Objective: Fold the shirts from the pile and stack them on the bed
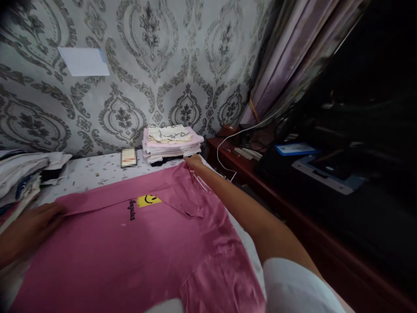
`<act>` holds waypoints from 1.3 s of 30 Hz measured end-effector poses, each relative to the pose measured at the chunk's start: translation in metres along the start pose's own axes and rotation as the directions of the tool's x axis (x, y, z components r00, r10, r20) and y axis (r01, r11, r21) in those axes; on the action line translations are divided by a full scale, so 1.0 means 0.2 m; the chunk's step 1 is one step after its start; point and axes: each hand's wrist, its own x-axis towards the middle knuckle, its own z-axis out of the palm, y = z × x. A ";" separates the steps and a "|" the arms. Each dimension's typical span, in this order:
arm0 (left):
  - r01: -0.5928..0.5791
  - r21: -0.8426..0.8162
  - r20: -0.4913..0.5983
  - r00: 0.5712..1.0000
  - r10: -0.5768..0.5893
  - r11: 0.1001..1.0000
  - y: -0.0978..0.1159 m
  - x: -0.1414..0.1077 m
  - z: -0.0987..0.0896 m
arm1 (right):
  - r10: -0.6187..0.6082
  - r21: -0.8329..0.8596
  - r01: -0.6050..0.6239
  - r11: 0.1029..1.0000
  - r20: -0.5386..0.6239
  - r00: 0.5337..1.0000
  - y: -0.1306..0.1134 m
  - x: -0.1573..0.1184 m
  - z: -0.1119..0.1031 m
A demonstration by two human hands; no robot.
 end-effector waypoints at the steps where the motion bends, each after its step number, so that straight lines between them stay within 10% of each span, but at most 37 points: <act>1: -0.004 -0.021 -0.017 1.000 0.004 1.000 0.00 -0.01 -0.01 | 0.040 0.002 -0.040 0.999 0.011 0.999 0.00 0.04 0.02; 19: 0.037 -0.076 0.045 0.998 -0.034 0.996 -0.07 -0.02 0.07 | 0.251 0.270 -0.294 0.917 0.181 0.951 0.14 0.18 0.01; 25: 0.298 -0.237 0.205 0.946 -0.252 0.925 -0.04 0.09 -0.07 | 0.228 0.306 -0.277 0.911 0.184 0.956 0.15 0.20 0.02; 29: 0.325 -0.052 0.064 0.945 -0.322 0.944 -0.04 0.22 -0.06 | 0.196 0.286 -0.231 0.930 0.143 0.970 0.15 0.19 0.04; 39: 0.284 0.125 0.136 0.944 -0.300 0.951 -0.17 0.28 0.03 | 0.124 0.229 -0.134 0.964 0.060 0.991 0.17 0.13 0.05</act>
